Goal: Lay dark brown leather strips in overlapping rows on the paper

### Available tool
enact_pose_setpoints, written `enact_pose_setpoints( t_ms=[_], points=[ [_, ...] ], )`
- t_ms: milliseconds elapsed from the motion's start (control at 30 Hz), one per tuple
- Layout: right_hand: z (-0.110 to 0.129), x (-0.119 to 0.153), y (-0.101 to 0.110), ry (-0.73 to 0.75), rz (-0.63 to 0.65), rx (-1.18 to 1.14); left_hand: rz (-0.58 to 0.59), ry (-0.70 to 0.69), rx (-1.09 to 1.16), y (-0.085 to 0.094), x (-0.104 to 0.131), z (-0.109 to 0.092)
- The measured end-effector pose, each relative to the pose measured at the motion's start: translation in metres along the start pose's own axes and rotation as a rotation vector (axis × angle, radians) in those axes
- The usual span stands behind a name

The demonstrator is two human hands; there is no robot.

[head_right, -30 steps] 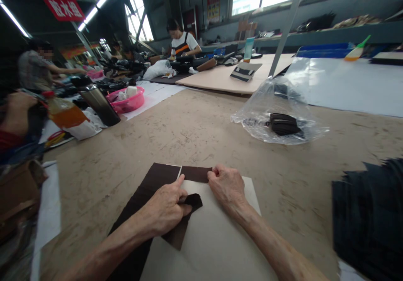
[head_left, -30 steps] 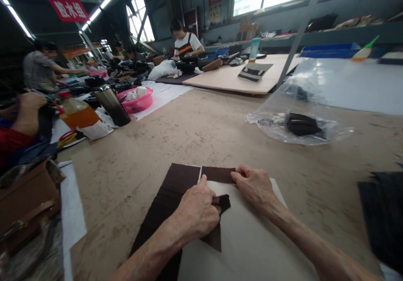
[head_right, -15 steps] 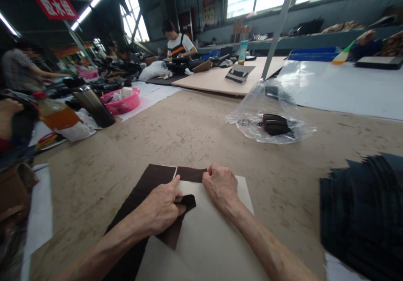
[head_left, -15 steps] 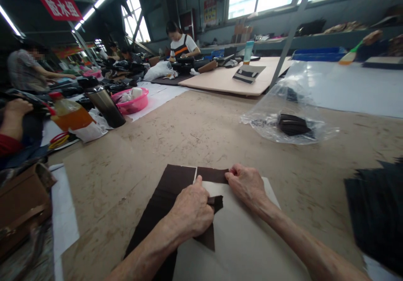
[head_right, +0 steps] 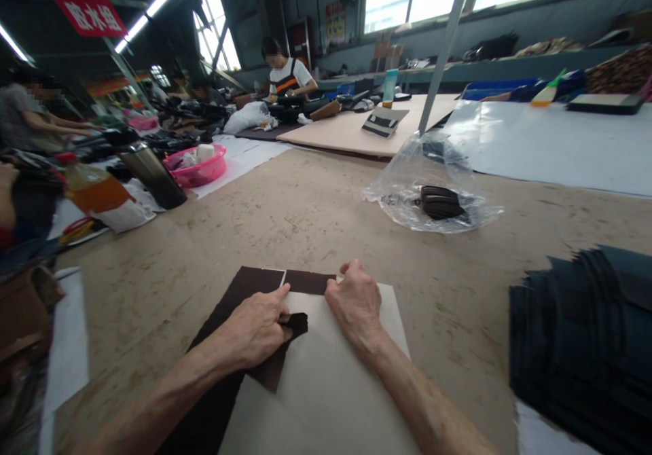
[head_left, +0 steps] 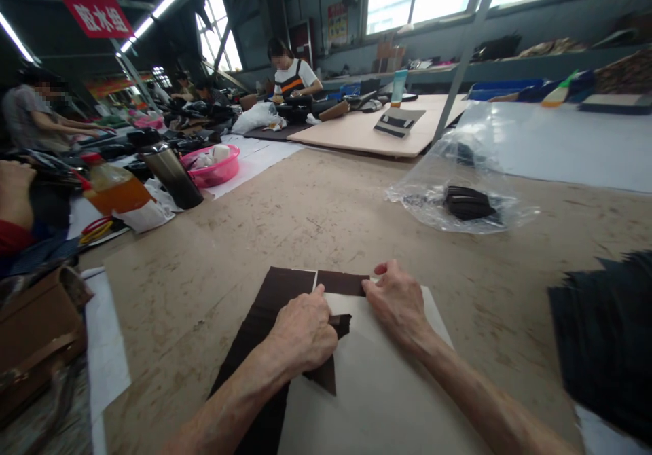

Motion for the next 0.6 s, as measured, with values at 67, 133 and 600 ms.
enact_pose_setpoints(
  t_ms=[67, 133, 600],
  points=[
    [-0.013, -0.011, 0.006, -0.046, -0.012, -0.149, -0.006, 0.004, 0.004, -0.004, -0.001, 0.004],
    [-0.026, -0.022, 0.017, -0.061, -0.034, -0.288, -0.008, 0.009, 0.014, -0.007, -0.002, 0.007],
    [0.036, 0.050, -0.014, 0.712, 0.307, -0.165, 0.044, 0.062, 0.246, 0.026, 0.056, 0.011]
  ],
)
Point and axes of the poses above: each hand's wrist, its own x-axis away from the middle knuckle, its own y-axis out of the back of the hand, z = x × y, the point moved 5 cm from there along -x, towards the middle knuckle, and after that the axes turned 1 degree about x, right-handed, at the moved point
